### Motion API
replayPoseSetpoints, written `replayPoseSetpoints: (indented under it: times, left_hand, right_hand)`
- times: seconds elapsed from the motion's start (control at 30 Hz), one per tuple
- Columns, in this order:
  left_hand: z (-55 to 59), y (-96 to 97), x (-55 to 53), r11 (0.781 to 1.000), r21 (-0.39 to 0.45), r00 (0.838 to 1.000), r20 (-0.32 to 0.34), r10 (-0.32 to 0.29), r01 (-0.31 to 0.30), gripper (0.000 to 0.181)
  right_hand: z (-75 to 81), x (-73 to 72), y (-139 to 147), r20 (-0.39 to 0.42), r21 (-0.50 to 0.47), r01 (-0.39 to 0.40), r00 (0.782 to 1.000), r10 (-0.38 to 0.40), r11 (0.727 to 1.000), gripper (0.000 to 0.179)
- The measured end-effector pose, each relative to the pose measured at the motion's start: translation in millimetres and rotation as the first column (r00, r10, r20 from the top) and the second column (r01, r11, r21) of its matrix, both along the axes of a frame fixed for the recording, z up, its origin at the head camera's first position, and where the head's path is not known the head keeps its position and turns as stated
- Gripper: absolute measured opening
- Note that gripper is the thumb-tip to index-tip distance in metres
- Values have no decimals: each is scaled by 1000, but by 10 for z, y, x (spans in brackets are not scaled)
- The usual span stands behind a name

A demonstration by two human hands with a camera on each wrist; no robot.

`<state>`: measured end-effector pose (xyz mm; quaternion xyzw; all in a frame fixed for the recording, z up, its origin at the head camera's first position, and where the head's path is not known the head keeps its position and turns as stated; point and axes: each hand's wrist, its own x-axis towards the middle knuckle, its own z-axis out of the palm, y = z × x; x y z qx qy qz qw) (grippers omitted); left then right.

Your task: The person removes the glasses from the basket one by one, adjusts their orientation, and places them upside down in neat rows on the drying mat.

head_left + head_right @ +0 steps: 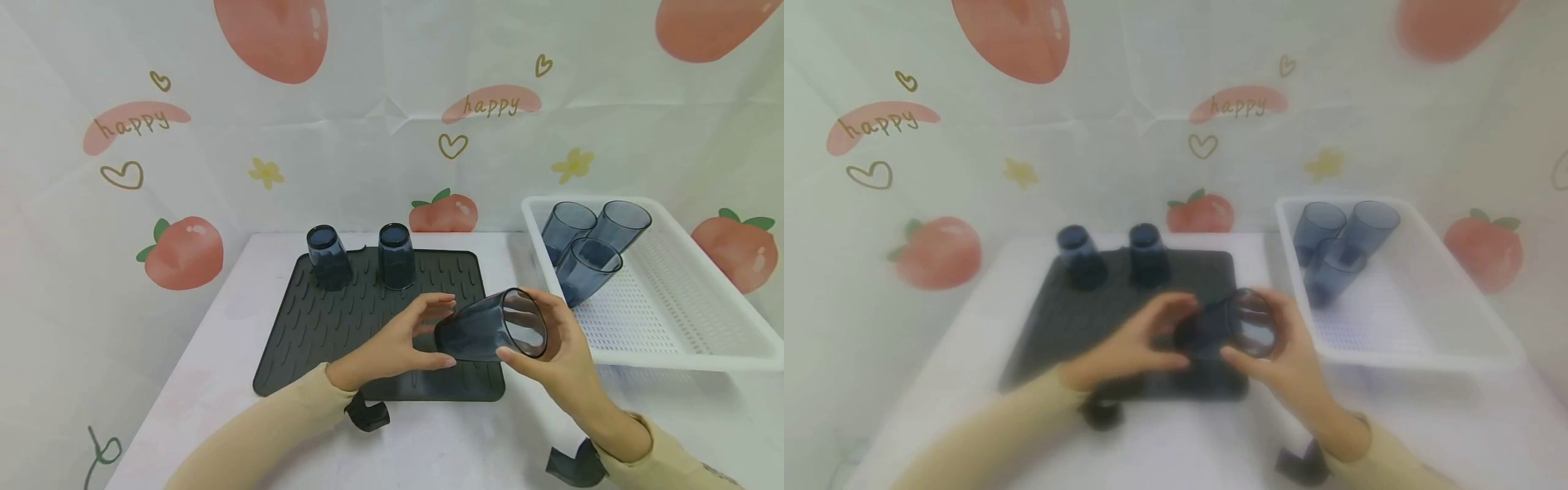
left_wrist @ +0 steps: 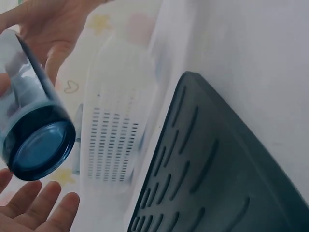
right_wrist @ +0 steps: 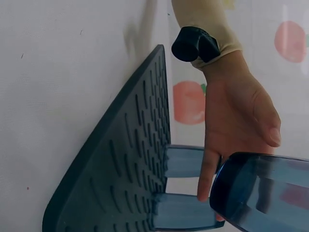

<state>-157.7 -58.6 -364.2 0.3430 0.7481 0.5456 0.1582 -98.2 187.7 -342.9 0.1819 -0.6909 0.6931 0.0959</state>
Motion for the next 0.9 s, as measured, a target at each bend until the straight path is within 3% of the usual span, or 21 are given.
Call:
replayPoseSetpoints:
  times: [0.2, 0.57, 0.9]
  left_hand:
    - [-6, 45, -2, 1000, 3, 1000, -17, 17, -17, 78]
    - [-25, 102, -16, 988, 146, 999, 10, -53, 51, 78]
    - [-21, 133, 3, 982, 177, 998, 7, -63, 61, 78]
  right_hand:
    - [3, -7, -11, 9, 33, 18, 1000, -18, 999, 79]
    - [12, -6, -31, 4, 32, 10, 1000, -10, 999, 78]
    - [-7, -7, -49, -16, -9, -18, 1000, 18, 1000, 77]
